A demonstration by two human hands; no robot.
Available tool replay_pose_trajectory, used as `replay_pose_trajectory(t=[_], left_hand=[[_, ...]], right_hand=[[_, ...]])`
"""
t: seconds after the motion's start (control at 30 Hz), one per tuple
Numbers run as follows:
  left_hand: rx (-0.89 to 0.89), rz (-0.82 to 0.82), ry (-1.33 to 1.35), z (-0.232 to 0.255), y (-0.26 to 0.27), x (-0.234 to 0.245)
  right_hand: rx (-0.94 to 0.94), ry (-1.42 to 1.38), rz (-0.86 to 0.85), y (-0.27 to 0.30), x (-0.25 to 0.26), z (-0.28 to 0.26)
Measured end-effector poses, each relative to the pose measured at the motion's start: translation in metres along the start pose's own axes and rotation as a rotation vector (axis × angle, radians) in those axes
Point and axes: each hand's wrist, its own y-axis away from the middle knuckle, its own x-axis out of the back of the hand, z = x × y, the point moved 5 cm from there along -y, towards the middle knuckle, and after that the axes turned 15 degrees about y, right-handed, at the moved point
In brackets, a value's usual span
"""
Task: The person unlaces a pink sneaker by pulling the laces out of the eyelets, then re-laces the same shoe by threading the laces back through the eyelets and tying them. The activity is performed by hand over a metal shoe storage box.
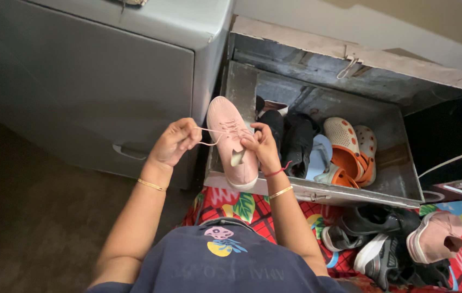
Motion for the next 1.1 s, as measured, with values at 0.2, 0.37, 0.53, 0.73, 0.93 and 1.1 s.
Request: replay_pose_trajectory(t=[0.2, 0.37, 0.53, 0.73, 0.93, 1.1], left_hand=[[-0.238, 0.029, 0.211, -0.01, 0.009, 0.02], [-0.047, 0.244, 0.2, -0.019, 0.014, 0.036], [-0.161, 0.291, -1.329, 0.014, 0.007, 0.0], [-0.394, 0.041, -1.563, -0.027, -0.033, -0.07], [-0.393, -0.008, -1.972, -0.069, -0.048, -0.075], [-0.334, -0.098, -2.104, -0.071, -0.042, -0.078]], right_hand=[[-0.156, -0.179, -0.079, 0.0, -0.003, 0.009], [-0.044, -0.043, -0.089, -0.001, 0.004, 0.009], [-0.061, 0.265, 0.02, -0.001, 0.015, 0.015], [-0.05, 0.286, 0.074, -0.004, 0.011, 0.016], [-0.036, 0.385, 0.093, -0.002, 0.013, 0.005], [0.017, 0.468, 0.169, 0.004, 0.01, -0.001]])
